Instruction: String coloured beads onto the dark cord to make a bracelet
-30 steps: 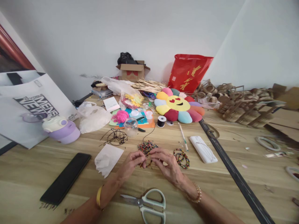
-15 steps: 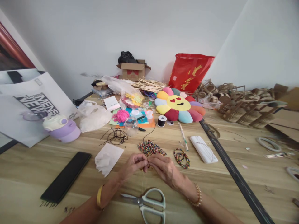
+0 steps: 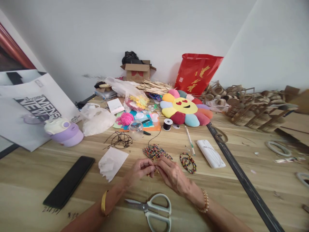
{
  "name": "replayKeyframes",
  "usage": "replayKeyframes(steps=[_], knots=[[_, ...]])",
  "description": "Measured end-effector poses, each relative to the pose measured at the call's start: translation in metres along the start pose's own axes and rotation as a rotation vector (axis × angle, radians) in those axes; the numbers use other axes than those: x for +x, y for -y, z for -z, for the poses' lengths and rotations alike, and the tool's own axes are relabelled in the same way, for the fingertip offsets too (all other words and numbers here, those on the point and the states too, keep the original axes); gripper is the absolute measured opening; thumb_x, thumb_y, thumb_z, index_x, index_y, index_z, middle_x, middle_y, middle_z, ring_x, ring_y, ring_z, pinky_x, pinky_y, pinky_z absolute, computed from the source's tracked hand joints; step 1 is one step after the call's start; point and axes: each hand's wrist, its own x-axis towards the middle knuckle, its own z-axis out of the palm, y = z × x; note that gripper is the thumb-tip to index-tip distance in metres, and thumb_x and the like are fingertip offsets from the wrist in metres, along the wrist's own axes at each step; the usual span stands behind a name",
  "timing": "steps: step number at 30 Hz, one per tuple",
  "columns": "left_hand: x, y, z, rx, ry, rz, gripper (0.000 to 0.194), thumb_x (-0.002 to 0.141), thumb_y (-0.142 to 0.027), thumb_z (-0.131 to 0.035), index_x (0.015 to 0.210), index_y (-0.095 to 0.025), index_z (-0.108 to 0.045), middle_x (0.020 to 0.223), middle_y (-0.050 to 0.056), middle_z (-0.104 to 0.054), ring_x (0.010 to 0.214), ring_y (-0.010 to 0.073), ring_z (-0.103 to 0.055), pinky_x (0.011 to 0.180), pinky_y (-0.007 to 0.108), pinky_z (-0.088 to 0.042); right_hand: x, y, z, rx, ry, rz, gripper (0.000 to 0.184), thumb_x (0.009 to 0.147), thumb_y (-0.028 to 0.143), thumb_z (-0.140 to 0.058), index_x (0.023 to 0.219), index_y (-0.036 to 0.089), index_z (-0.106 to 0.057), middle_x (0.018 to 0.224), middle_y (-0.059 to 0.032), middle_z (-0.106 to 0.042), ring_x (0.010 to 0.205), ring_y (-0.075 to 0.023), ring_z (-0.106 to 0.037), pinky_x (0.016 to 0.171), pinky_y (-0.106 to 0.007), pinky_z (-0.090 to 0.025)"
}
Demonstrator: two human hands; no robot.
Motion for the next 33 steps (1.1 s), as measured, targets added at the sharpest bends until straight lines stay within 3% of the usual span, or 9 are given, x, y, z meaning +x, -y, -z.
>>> replayKeyframes(steps=[8,12,17,21,29,33], knots=[[0.002,0.0,0.001,-0.016,0.022,0.001,0.036,0.078,-0.048,-0.067,0.07,-0.014,-0.063,0.064,0.002,-0.063,0.062,0.0144,-0.055,0.065,0.027,-0.043,0.002,0.0,-0.004,0.22,-0.126,-0.095,0.017,0.096,0.017,-0.045,0.089,0.019,-0.061,0.081,-0.0053,-0.063,0.073,-0.0164,-0.059,0.066,-0.027,-0.047],[0.003,0.002,0.0,-0.007,-0.004,-0.011,0.035,0.078,-0.049,-0.067,0.074,-0.014,-0.064,0.063,0.001,-0.062,0.062,0.0142,-0.055,0.064,0.026,-0.043,0.004,-0.002,-0.007,0.293,-0.178,-0.228,0.016,0.091,0.019,-0.051,0.079,0.019,-0.061,0.071,-0.0024,-0.061,0.064,-0.0145,-0.056,0.059,-0.024,-0.043],[0.001,0.002,-0.002,0.014,-0.074,0.005,0.029,0.078,-0.043,-0.067,0.078,-0.014,-0.065,0.065,0.001,-0.062,0.063,0.014,-0.056,0.064,0.025,-0.043,0.007,-0.004,-0.008,0.454,-0.153,-0.443,0.017,0.085,0.025,-0.056,0.071,0.017,-0.057,0.058,0.0029,-0.05,0.053,-0.0099,-0.043,0.048,-0.02,-0.033],[0.001,0.003,-0.003,0.066,-0.105,-0.016,0.027,0.078,-0.04,-0.066,0.075,-0.013,-0.064,0.063,0.0,-0.059,0.059,0.0128,-0.053,0.059,0.024,-0.041,0.007,-0.007,-0.009,0.585,-0.094,-0.529,0.021,0.084,0.032,-0.058,0.072,0.015,-0.057,0.057,0.0038,-0.047,0.051,-0.0087,-0.039,0.048,-0.02,-0.03],[-0.003,0.003,-0.007,0.309,-0.157,-0.121,0.026,0.085,-0.034,-0.054,0.073,-0.014,-0.063,0.062,0.0,-0.056,0.06,0.0131,-0.051,0.061,0.025,-0.039,0.009,-0.016,-0.005,0.843,-0.075,-0.594,0.036,0.077,0.052,-0.067,0.072,0.016,-0.061,0.056,0.0026,-0.053,0.051,-0.0098,-0.045,0.05,-0.022,-0.036],[-0.003,0.0,-0.005,0.269,-0.195,-0.077,0.023,0.082,-0.035,-0.055,0.074,-0.014,-0.062,0.062,-0.001,-0.054,0.058,0.0127,-0.049,0.057,0.024,-0.038,0.011,-0.02,-0.002,0.881,-0.099,-0.63,0.039,0.075,0.054,-0.07,0.072,0.016,-0.061,0.056,0.003,-0.054,0.05,-0.0098,-0.048,0.051,-0.022,-0.042]])
